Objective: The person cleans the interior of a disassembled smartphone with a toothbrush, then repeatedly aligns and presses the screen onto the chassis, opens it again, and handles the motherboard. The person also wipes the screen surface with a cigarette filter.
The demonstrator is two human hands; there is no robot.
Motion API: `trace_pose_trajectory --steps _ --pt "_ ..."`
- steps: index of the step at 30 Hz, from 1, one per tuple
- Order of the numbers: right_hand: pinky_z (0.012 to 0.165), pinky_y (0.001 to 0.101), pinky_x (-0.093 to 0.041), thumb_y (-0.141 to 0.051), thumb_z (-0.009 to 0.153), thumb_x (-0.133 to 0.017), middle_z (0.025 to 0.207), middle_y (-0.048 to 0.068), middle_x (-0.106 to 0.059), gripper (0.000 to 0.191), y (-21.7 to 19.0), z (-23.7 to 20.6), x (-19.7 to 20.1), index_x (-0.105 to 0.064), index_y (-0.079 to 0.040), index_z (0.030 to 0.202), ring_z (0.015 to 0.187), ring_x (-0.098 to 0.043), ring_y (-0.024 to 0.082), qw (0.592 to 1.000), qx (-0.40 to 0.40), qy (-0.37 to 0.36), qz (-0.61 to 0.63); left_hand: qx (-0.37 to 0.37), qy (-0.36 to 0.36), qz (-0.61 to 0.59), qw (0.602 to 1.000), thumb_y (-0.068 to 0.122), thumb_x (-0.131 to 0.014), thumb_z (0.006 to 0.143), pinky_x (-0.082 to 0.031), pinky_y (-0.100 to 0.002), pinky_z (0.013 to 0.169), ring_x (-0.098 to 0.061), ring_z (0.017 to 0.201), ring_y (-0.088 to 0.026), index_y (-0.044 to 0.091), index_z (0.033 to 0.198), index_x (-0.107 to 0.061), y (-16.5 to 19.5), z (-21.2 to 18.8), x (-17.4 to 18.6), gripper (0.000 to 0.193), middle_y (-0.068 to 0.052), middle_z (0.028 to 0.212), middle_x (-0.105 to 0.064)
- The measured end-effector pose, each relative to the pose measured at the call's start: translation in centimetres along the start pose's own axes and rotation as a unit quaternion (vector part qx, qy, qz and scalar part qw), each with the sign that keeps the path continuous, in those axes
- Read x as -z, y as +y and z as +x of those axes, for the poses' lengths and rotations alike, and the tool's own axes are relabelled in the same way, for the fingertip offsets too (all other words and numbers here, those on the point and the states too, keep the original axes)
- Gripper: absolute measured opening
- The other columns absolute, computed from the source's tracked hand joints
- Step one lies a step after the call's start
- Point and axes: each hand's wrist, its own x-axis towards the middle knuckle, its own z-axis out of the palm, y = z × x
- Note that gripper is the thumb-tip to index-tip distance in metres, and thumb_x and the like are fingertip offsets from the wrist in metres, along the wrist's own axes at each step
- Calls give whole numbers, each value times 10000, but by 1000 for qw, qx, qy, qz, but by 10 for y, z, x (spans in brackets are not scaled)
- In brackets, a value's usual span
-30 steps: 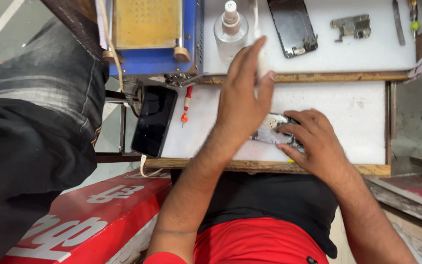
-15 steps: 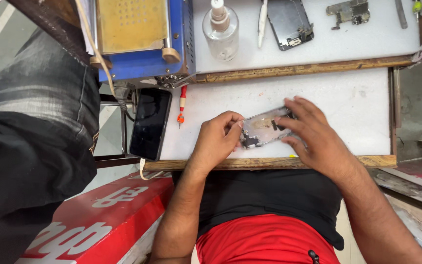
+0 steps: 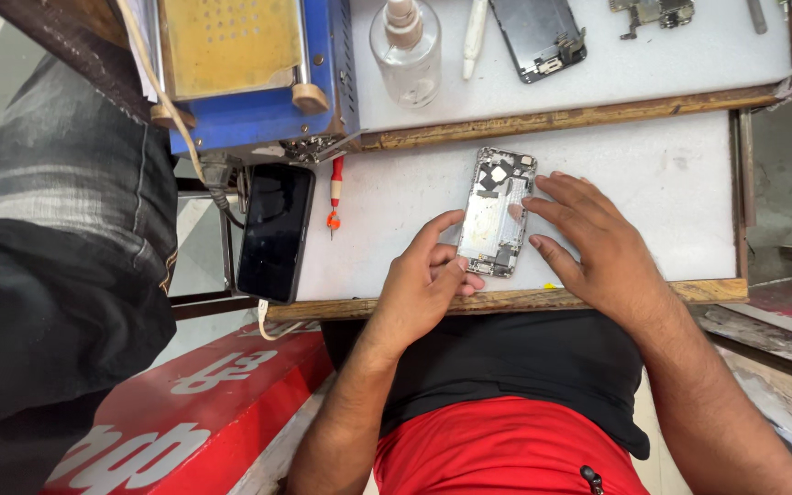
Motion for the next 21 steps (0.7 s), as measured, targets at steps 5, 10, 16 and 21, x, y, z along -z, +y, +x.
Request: trace_pose_trajectory --steps 5,10,16,21 --pt "1149 459 -466 -188 876 -780 1366 111 -663 198 2 -3 0 -728 -95 1043 1433 -510 337 1000 7 10 3 11 9 101 995 47 -557 1015 -651 -252 763 -773 869 -139 52 1536 -405 17 1 -3 543 -128 967 -756" --pt "1122 444 -486 -207 859 -795 1312 84 -689 156 5 -6 -1 -746 -105 968 1411 -521 321 1000 14 6 -7 1 47 208 977 85 -655 951 -635 -303 714 -776 791 -182 62 1419 -550 30 3 -3 480 -145 894 -769" --pt "1137 444 -481 -227 888 -789 1290 75 -698 175 5 -4 -3 -746 -107 1007 1394 -543 307 1000 8 0 -27 -148 49 466 871 246 -698 968 -603 -425 741 -753 831 -307 103 1218 -712 30 -4 1 289 -139 962 -771" --pt "1199 505 -421 -168 914 -751 1346 127 -667 229 3 -3 0 -723 -84 1125 1399 -540 338 999 -10 28 -33 -187 66 483 853 292 -682 987 -598 -433 705 -740 812 -328 146 1192 -725 37 7 3 255 -125 959 -759"
